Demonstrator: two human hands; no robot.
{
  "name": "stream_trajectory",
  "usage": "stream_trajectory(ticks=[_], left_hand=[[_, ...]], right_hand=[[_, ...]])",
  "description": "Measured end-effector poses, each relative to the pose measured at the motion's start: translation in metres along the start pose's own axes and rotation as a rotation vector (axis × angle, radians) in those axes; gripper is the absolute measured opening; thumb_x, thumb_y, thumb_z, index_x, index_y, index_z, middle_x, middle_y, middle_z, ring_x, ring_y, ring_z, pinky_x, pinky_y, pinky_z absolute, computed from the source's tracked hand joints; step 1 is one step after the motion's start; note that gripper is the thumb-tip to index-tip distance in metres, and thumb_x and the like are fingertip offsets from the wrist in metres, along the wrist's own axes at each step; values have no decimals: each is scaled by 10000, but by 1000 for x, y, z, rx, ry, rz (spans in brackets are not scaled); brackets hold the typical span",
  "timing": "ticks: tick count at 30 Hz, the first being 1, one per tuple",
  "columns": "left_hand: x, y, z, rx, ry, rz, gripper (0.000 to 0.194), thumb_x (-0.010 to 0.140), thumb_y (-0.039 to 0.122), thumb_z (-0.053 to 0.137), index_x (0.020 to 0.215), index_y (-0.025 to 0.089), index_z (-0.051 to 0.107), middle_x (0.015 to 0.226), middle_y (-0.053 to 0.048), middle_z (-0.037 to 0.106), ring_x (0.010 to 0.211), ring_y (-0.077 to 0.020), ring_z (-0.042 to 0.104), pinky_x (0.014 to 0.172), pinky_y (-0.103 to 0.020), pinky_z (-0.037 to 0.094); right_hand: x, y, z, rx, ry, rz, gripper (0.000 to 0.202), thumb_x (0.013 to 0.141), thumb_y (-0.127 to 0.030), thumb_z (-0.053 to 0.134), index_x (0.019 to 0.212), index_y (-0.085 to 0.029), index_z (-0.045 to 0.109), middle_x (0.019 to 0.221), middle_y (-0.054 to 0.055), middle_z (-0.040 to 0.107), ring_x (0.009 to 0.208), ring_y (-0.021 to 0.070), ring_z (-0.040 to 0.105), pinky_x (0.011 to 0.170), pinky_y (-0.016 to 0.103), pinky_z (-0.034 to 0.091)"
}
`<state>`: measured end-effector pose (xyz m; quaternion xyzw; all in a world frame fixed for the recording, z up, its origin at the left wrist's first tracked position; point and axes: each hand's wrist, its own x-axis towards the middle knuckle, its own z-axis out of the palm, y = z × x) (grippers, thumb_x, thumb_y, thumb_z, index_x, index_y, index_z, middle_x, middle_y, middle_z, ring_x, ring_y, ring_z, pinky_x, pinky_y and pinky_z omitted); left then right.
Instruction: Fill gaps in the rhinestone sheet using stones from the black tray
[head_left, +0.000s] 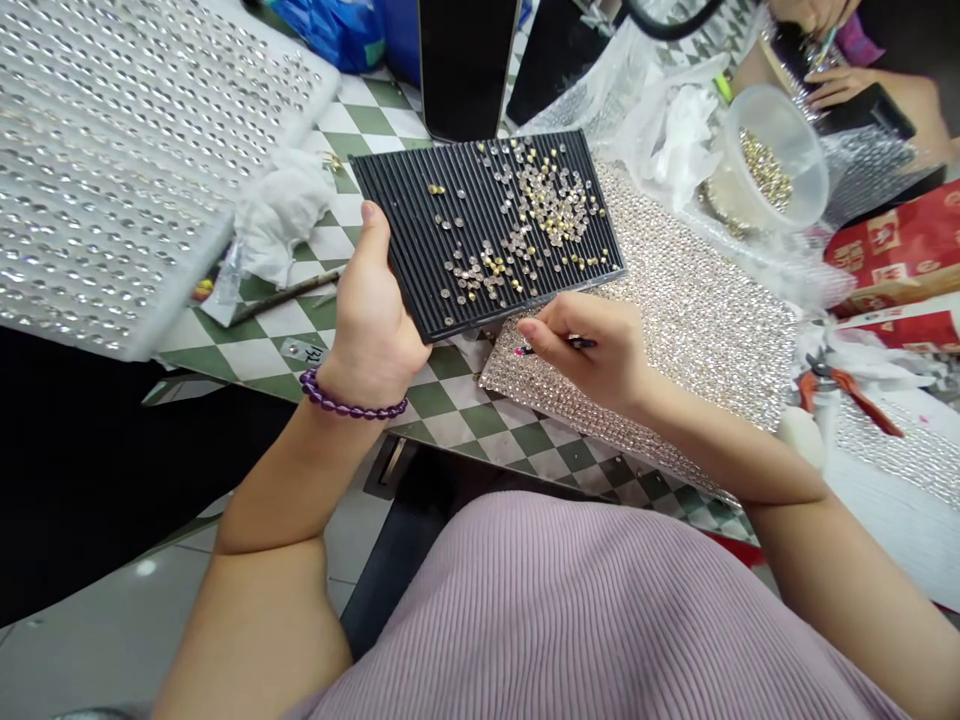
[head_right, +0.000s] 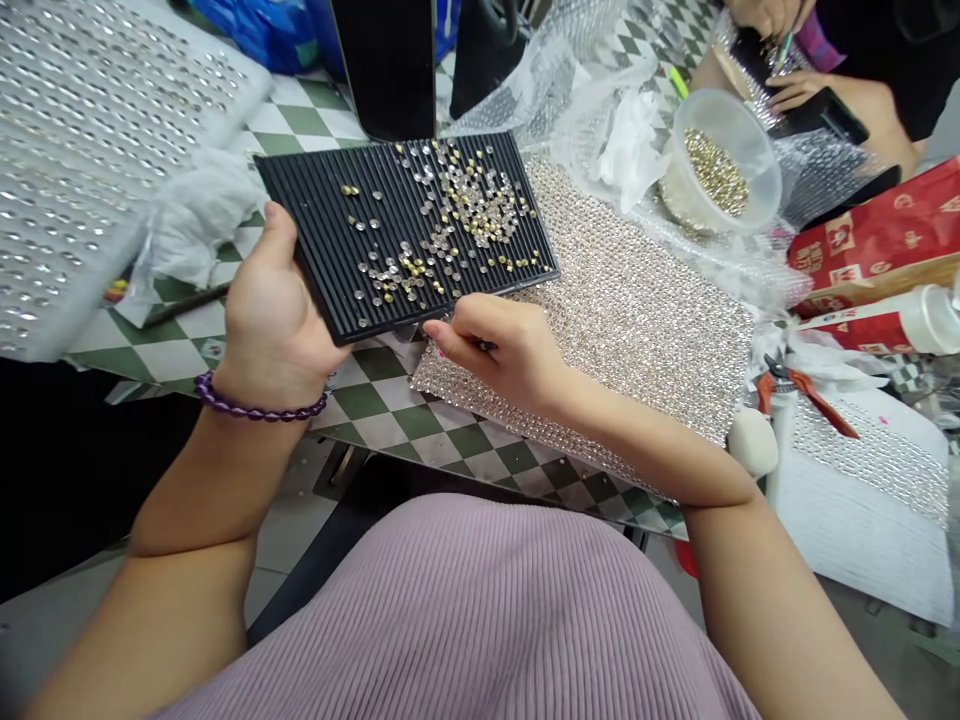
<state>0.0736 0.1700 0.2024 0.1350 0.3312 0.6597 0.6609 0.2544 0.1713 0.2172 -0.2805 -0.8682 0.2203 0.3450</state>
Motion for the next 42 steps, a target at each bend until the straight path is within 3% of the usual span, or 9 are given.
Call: stream_trajectory(ticks=[9, 14, 21, 27, 33, 42], left_hand=[[0, 0, 1, -18, -12, -10, 479, 967, 404, 161, 1068, 105, 522, 1252, -76, 555, 1374, -237, 268, 1143, -492, 214], [-1, 0, 2, 38, 8, -14, 424, 946, 427, 205, 975, 224, 577, 1293, -6, 544, 1408, -172, 178, 1178, -365, 212], [0, -1, -1, 15, 4, -18, 442, 955, 421, 204, 1046, 172, 557, 1288, -55, 548, 1400, -196, 212, 1179, -400, 195], [2, 0, -1, 39, 10, -9, 468, 968, 400, 154, 1122, 141, 512, 1242, -46, 568, 1374, -200, 279, 1148, -469, 240], [3, -1, -2, 69, -6, -30, 504, 957, 430, 137, 1171, 153, 499, 1270, -62, 551, 1360, -207, 312, 1136, -446, 288], [1, 0, 1, 31, 5, -36, 507, 965, 414, 136, 1172, 118, 492, 1245, -86, 554, 1376, -226, 267, 1140, -473, 238]], right_hand=[[-4, 10, 14, -74, -48, -14, 300, 891, -244, 520, 618, -136, 457, 595, -21, 472, 559, 39, 424, 522, 183, 312], [-3, 8, 12, -67, -11, -4, 308, 886, -230, 523, 603, -138, 444, 585, -20, 475, 555, 40, 430, 522, 180, 316], [-2, 6, 14, -103, -71, -35, 296, 882, -239, 537, 616, -130, 465, 590, -20, 482, 542, 34, 419, 504, 179, 299], [4, 5, 11, -1, 58, -53, 306, 859, -188, 572, 603, -139, 410, 593, -26, 484, 568, 29, 471, 513, 171, 319], [27, 19, 0, 33, 290, -51, 374, 885, -254, 536, 583, -157, 338, 546, -41, 402, 494, 13, 382, 473, 174, 254], [47, 22, 4, -86, 171, 16, 444, 898, -379, 505, 564, -152, 319, 541, -32, 349, 506, 17, 326, 492, 188, 241]])
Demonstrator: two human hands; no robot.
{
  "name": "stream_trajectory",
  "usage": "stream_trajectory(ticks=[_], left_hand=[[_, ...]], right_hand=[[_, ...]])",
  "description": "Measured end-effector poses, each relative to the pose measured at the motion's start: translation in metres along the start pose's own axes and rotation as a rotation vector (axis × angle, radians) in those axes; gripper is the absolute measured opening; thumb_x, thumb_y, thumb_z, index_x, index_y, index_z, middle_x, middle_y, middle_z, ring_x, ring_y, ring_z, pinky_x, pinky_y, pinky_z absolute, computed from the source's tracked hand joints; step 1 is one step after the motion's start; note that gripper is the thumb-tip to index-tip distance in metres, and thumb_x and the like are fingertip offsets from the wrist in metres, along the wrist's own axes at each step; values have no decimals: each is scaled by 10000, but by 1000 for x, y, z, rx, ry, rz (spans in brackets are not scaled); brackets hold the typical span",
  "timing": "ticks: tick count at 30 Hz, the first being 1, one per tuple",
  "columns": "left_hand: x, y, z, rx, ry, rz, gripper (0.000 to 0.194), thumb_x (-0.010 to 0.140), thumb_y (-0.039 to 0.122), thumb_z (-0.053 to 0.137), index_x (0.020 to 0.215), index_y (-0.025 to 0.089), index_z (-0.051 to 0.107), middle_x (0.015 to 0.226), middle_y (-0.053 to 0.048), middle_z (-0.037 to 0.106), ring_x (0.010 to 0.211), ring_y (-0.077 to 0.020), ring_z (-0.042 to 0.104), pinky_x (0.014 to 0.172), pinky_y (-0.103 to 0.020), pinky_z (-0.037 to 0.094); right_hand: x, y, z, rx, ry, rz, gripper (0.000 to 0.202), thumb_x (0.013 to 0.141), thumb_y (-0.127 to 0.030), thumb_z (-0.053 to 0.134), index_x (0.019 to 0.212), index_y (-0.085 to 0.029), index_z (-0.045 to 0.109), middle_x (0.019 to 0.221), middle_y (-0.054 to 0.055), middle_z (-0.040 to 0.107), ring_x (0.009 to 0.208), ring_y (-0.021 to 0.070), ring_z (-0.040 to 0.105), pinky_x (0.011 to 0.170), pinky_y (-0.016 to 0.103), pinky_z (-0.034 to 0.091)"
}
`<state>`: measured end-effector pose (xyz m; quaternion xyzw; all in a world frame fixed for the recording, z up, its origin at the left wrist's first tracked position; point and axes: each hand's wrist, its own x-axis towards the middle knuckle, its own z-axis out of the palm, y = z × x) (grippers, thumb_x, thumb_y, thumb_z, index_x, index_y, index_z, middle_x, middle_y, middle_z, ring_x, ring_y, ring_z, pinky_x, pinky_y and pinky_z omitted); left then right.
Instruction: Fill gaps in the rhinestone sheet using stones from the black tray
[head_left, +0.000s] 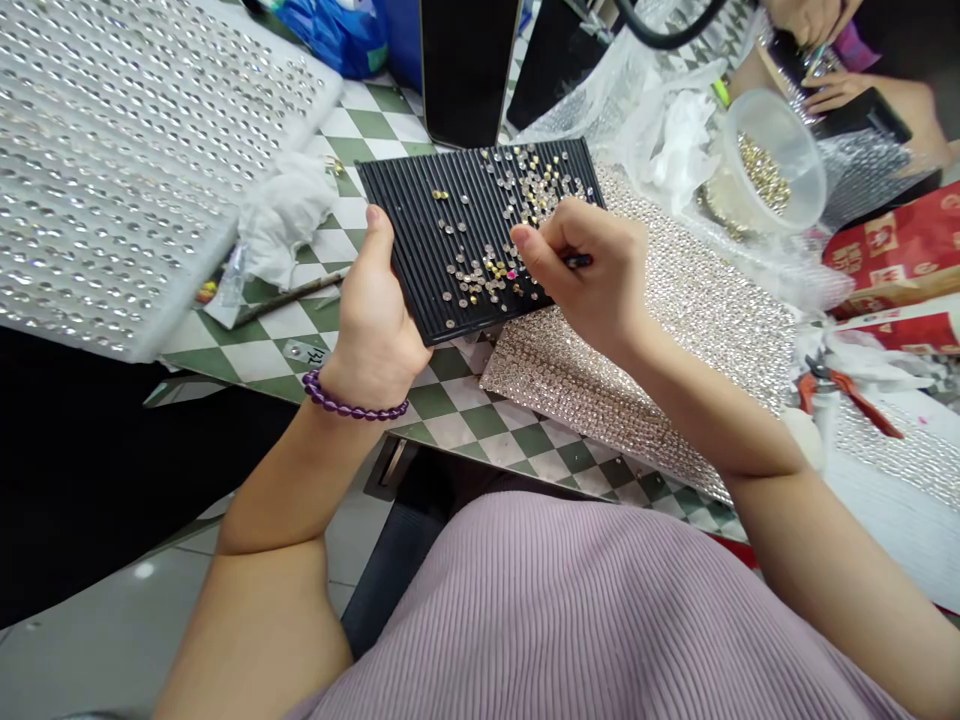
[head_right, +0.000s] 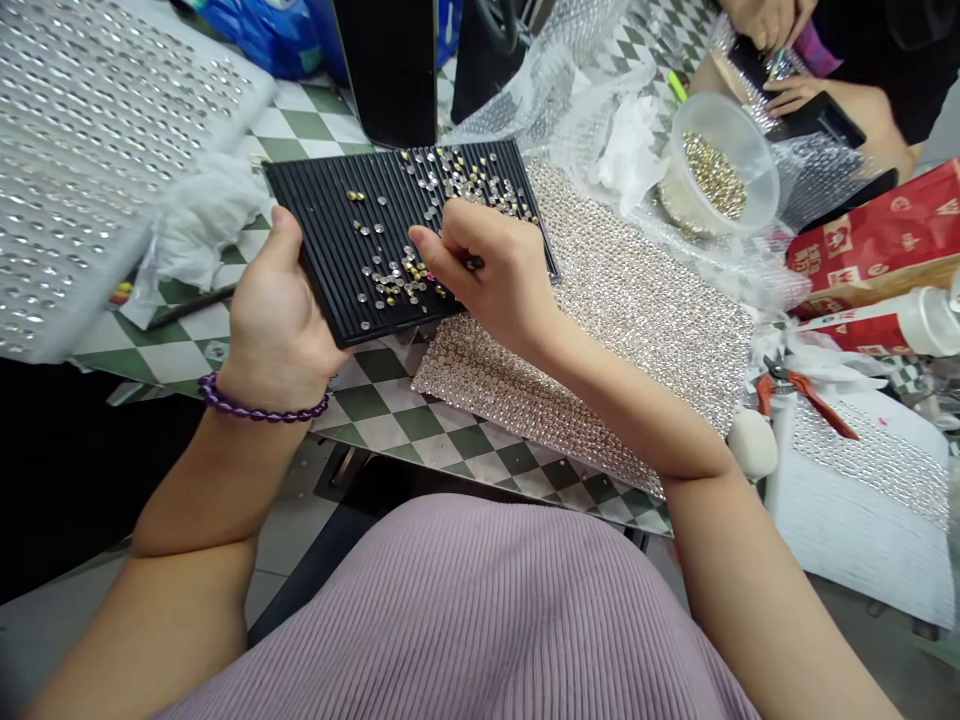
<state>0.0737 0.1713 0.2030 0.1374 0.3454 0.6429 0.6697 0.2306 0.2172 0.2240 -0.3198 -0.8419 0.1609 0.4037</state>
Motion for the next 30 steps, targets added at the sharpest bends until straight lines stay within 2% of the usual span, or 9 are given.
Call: stream_trajectory(ticks=[4, 7, 11, 15, 22, 28, 30], left_hand=[[0, 1, 0, -30, -13, -9, 516, 971, 409, 118, 1220, 96, 445, 1261, -80, 532, 1373, -233, 262, 1117, -518, 224], [0, 0, 0, -27, -9, 1, 515, 971, 409, 112, 1205, 104, 455, 1282, -79, 521, 1376, -229, 254, 1119, -500, 230], [1, 1, 0, -37, -7, 10, 498, 975, 400, 121, 1140, 117, 495, 1271, -51, 536, 1371, -214, 266, 1122, -491, 229], [1, 1, -1, -50, -12, 1, 507, 977, 407, 125, 1182, 84, 458, 1257, -54, 533, 1349, -242, 302, 1104, -538, 203], [0, 1, -1, -62, -6, -10, 497, 977, 398, 112, 1199, 105, 446, 1299, -54, 504, 1350, -214, 311, 1118, -517, 183], [1, 1, 0, -70, -3, -6, 499, 980, 402, 127, 1230, 81, 416, 1296, -58, 488, 1363, -249, 264, 1100, -541, 154], [1, 1, -1, -74, -9, 0, 494, 980, 398, 131, 1222, 81, 422, 1292, -62, 490, 1372, -252, 239, 1101, -539, 150]], right_hand=[[0, -3, -4, 32, 35, 22, 435, 899, -382, 502, 576, -156, 320, 547, -34, 362, 499, 13, 356, 493, 186, 263], [-9, -10, -12, 95, 54, 29, 409, 906, -345, 497, 586, -158, 325, 562, -35, 399, 500, 10, 407, 497, 184, 296], [-31, -16, -20, 146, -61, -7, 359, 874, -261, 558, 586, -155, 373, 549, -36, 442, 515, 22, 450, 472, 183, 302], [-48, -15, -17, 143, -163, 15, 298, 858, -193, 570, 606, -149, 416, 580, -29, 485, 555, 33, 486, 483, 181, 328], [-53, -12, -7, 40, -272, -35, 300, 871, -206, 546, 606, -142, 421, 610, -17, 508, 589, 43, 502, 515, 176, 349], [-53, -13, -8, 69, -189, -36, 305, 869, -205, 547, 605, -152, 403, 588, -26, 492, 557, 37, 480, 507, 169, 344], [-54, -14, -8, 47, -208, -43, 316, 866, -207, 552, 597, -150, 396, 588, -24, 495, 557, 38, 478, 503, 172, 334]])
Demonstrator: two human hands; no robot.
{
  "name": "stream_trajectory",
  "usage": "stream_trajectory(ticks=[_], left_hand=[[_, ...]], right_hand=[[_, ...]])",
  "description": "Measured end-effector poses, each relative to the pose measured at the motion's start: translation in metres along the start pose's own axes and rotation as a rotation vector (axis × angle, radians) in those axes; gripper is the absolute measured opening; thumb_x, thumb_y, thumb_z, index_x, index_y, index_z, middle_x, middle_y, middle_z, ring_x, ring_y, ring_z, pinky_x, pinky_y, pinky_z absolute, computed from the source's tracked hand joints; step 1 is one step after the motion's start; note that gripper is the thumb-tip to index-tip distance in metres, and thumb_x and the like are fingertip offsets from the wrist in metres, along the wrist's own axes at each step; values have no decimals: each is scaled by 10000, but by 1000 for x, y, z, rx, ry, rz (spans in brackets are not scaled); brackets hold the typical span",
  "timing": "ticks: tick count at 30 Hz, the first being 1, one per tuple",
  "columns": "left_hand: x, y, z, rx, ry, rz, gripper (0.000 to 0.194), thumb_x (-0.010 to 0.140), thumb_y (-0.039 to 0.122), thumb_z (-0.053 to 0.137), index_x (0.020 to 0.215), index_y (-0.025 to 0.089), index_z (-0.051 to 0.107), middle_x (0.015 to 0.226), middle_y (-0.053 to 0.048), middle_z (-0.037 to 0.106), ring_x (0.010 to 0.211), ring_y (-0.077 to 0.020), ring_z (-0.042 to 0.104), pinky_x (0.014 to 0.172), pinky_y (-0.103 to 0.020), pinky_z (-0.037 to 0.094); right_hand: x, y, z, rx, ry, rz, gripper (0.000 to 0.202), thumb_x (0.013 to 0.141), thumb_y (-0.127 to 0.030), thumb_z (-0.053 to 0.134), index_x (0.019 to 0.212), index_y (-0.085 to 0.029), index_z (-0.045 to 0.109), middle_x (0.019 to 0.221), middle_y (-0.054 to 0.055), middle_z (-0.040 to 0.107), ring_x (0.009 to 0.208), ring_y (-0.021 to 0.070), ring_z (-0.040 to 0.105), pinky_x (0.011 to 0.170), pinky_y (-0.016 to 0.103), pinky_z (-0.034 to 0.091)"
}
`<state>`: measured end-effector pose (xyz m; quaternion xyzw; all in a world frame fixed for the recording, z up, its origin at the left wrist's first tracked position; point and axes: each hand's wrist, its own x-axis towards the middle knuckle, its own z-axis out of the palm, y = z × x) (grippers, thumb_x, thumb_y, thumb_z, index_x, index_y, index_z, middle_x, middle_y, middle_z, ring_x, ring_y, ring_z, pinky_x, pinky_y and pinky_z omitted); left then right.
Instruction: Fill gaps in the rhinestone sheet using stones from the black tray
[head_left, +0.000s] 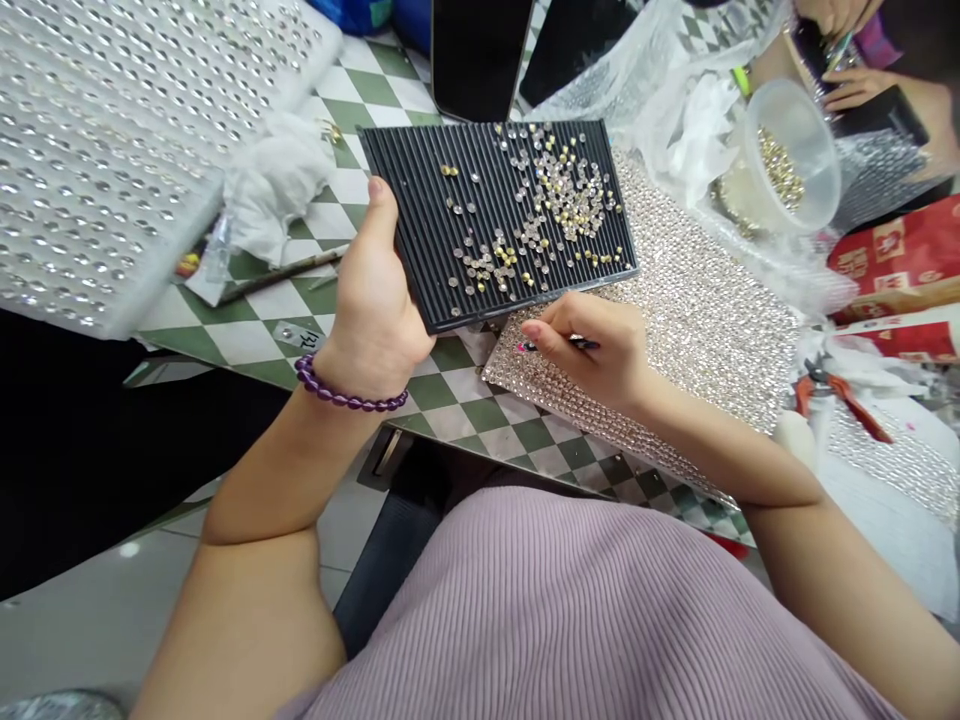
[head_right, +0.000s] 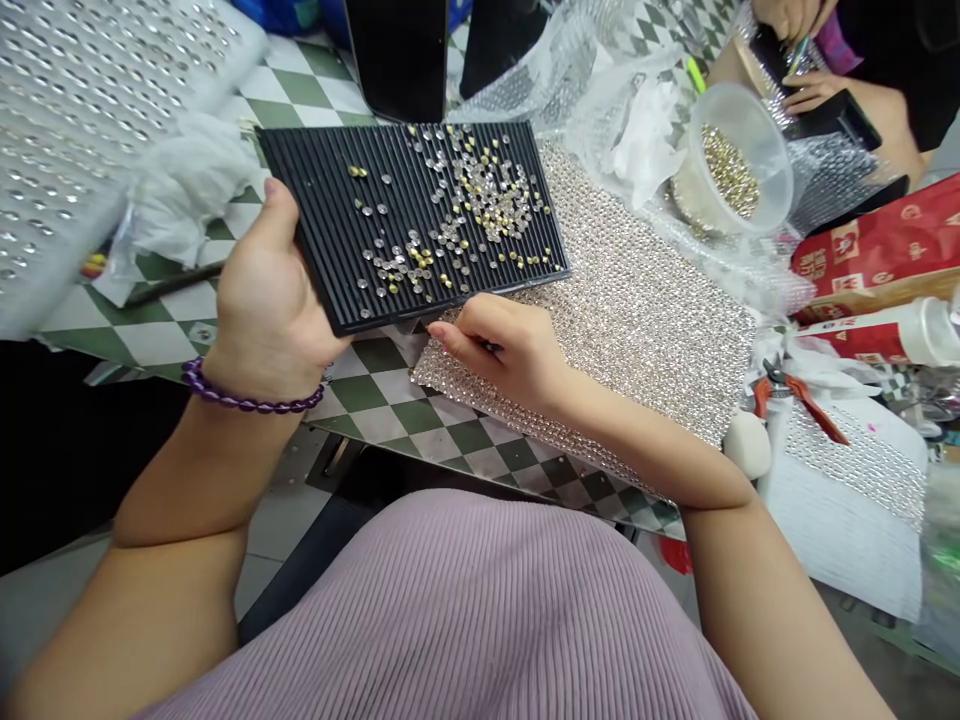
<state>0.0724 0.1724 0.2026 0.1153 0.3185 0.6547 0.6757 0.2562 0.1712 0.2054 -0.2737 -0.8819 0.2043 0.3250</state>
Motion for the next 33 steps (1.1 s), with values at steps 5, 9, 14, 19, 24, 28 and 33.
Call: stream_trajectory(ticks=[5, 9, 14, 19, 24, 28, 33], left_hand=[[-1, 0, -1, -22, -19, -11, 496, 975, 409, 148, 1192, 80, 448, 1283, -84, 501, 1362, -254, 275, 1122, -500, 176], [-2, 0, 0, 17, 6, -10, 496, 974, 410, 141, 1190, 92, 454, 1276, -70, 511, 1340, -238, 328, 1128, -474, 196], [-1, 0, 0, 32, -13, -3, 493, 975, 412, 136, 1187, 104, 457, 1244, -56, 546, 1338, -224, 336, 1121, -494, 204], [-1, -1, -1, 1, -28, -11, 501, 975, 415, 148, 1185, 75, 450, 1279, -83, 514, 1322, -247, 358, 1123, -489, 204], [-1, -1, -1, 19, -28, -6, 494, 974, 412, 131, 1161, 103, 468, 1289, -50, 520, 1354, -221, 304, 1126, -489, 214], [-1, -1, -1, 27, -31, -4, 478, 971, 406, 141, 1136, 118, 485, 1342, -65, 485, 1362, -214, 297, 1140, -464, 229], [-1, 0, -1, 29, -29, -4, 486, 970, 407, 134, 1158, 118, 476, 1339, -63, 485, 1371, -220, 274, 1133, -488, 241]], right_hand=[[-1, -1, -1, -35, -53, 7, 311, 871, -217, 548, 598, -143, 418, 612, -13, 521, 579, 45, 495, 515, 179, 341], [-2, -1, -2, -27, -9, -18, 307, 856, -199, 572, 594, -135, 423, 605, -9, 536, 562, 41, 498, 500, 173, 329], [-3, 1, 1, -21, -65, -6, 299, 853, -190, 572, 596, -126, 435, 632, 6, 559, 574, 45, 510, 505, 173, 337], [-3, 0, 1, -20, -40, 13, 303, 860, -204, 560, 595, -134, 430, 611, -8, 533, 566, 42, 496, 502, 174, 330], [-2, 1, 1, -53, -56, 28, 315, 868, -226, 549, 594, -142, 418, 607, -15, 511, 571, 45, 481, 510, 184, 325], [-2, 1, 2, -39, -41, 16, 311, 862, -212, 560, 597, -140, 414, 619, -14, 525, 574, 40, 486, 509, 182, 324], [-2, -1, 2, -36, -48, 2, 296, 857, -218, 568, 604, -143, 436, 610, -18, 528, 565, 40, 485, 498, 183, 326]])
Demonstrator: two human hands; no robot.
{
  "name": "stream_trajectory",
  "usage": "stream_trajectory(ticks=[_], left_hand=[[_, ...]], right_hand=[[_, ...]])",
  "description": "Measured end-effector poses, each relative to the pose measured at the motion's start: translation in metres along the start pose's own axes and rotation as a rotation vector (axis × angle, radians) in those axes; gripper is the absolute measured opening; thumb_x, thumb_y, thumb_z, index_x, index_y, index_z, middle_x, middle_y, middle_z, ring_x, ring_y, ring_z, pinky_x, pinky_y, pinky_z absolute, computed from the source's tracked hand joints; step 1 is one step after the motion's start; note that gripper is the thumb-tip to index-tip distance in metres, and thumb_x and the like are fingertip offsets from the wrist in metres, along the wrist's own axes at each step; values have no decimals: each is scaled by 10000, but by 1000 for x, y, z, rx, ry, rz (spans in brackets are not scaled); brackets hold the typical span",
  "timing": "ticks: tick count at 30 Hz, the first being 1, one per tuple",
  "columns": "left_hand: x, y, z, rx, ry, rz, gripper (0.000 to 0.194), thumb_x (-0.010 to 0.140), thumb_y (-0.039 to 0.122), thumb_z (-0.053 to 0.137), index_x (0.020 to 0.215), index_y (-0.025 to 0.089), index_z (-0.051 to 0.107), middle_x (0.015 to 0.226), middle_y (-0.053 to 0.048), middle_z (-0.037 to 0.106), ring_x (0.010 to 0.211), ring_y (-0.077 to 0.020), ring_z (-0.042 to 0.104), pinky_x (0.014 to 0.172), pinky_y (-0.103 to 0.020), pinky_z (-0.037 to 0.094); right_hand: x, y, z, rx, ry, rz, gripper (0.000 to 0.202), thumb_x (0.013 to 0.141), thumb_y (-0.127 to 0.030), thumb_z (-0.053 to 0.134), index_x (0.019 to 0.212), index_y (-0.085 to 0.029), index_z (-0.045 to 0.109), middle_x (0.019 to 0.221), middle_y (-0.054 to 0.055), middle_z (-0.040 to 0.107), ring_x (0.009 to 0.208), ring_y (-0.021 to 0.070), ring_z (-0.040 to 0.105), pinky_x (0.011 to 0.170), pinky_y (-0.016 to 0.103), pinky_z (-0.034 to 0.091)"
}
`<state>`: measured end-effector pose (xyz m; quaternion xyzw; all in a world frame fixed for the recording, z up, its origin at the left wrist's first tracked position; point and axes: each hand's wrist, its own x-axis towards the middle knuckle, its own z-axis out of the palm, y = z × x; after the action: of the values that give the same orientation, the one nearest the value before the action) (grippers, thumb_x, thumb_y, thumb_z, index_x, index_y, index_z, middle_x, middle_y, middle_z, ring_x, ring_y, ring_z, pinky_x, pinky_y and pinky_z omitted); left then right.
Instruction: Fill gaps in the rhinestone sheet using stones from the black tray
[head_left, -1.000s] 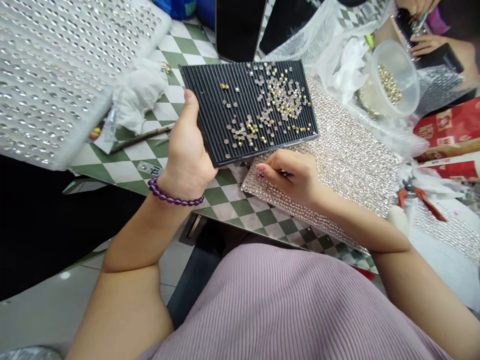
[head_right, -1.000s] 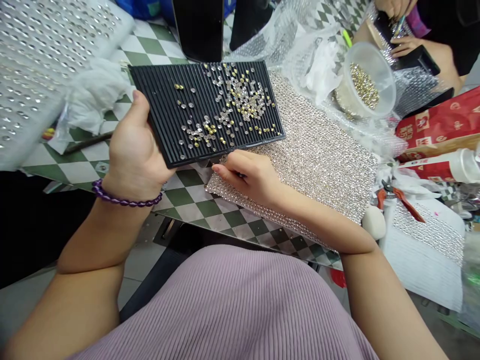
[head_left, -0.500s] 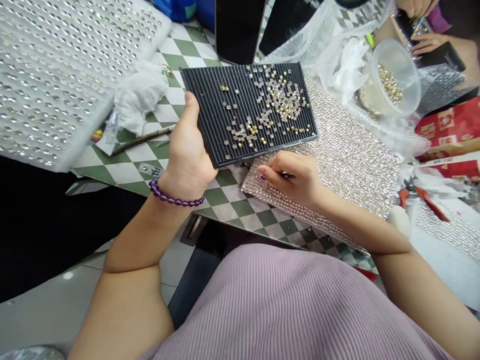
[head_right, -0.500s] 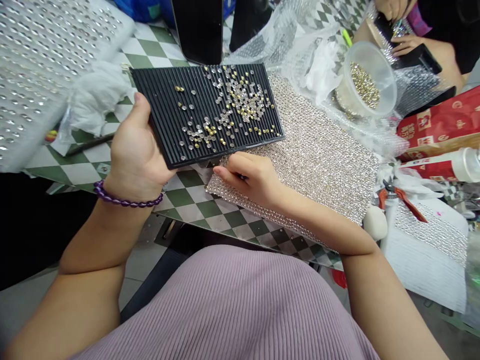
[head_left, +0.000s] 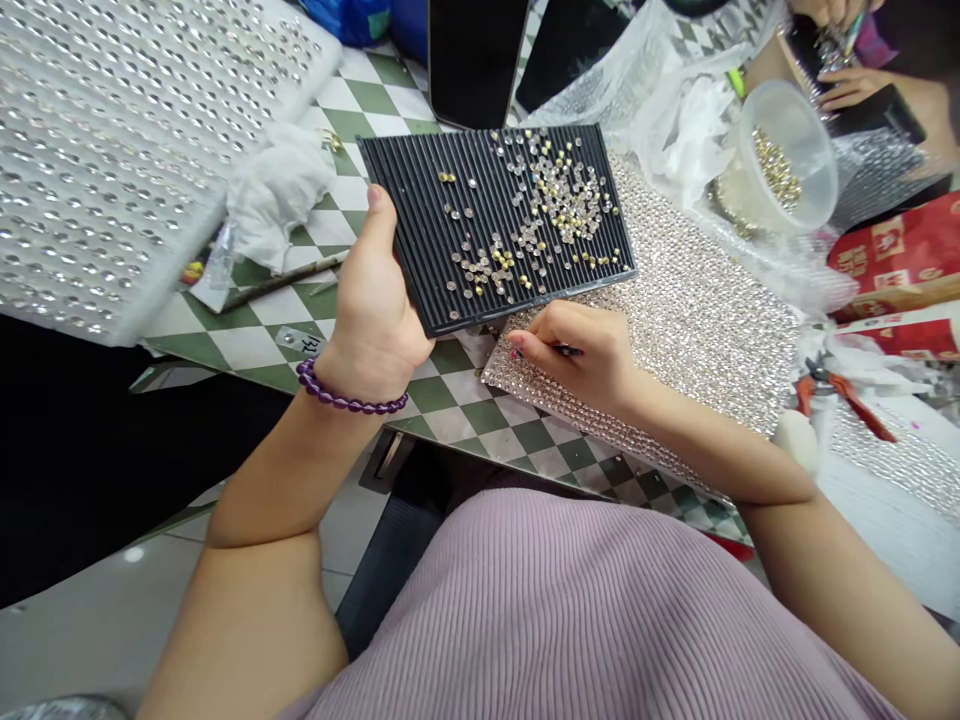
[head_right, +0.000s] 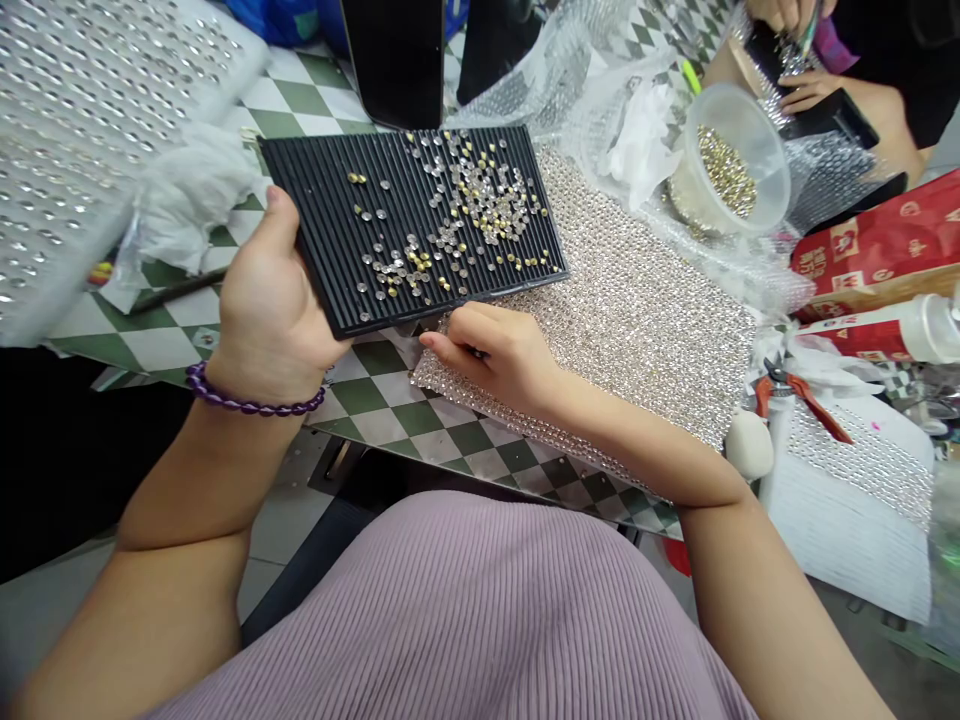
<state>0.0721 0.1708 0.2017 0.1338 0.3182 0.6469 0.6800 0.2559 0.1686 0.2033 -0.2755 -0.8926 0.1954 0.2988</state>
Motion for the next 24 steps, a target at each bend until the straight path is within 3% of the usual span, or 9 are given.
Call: stream_trajectory(ticks=[4, 8, 16, 21, 24], left_hand=[[0, 0, 1, -3, 7, -11, 493, 972, 401, 119, 1186, 115, 459, 1322, -62, 499, 1352, -214, 315, 1124, -490, 255], [0, 0, 1, -6, 1, -2, 498, 970, 406, 133, 1229, 103, 431, 1332, -101, 492, 1342, -222, 338, 1127, -463, 262], [1, -1, 0, 4, -1, 1, 489, 971, 405, 144, 1245, 108, 421, 1344, -77, 476, 1370, -214, 276, 1122, -481, 246], [0, -1, 0, 26, 12, 0, 496, 968, 406, 130, 1235, 118, 433, 1350, -78, 483, 1346, -210, 333, 1135, -475, 246], [0, -1, 1, 19, 12, 1, 501, 968, 408, 138, 1224, 106, 445, 1357, -81, 474, 1331, -229, 357, 1133, -496, 239]], right_hand=[[10, 3, -7, 115, 196, -29, 294, 846, -187, 581, 603, -153, 420, 579, -27, 508, 539, 34, 480, 478, 180, 322], [27, 11, -16, 126, 358, 45, 371, 875, -252, 554, 580, -163, 348, 537, -39, 433, 482, 23, 419, 458, 190, 280], [35, 19, -19, -7, 289, 91, 430, 883, -320, 532, 556, -164, 301, 520, -36, 338, 475, 24, 314, 459, 201, 222], [27, 11, -23, 39, 347, 125, 424, 889, -328, 524, 563, -171, 302, 527, -35, 362, 475, 26, 383, 453, 196, 285], [19, 2, -26, 56, 246, 55, 386, 874, -247, 536, 557, -163, 332, 518, -35, 402, 484, 27, 418, 443, 190, 291]])
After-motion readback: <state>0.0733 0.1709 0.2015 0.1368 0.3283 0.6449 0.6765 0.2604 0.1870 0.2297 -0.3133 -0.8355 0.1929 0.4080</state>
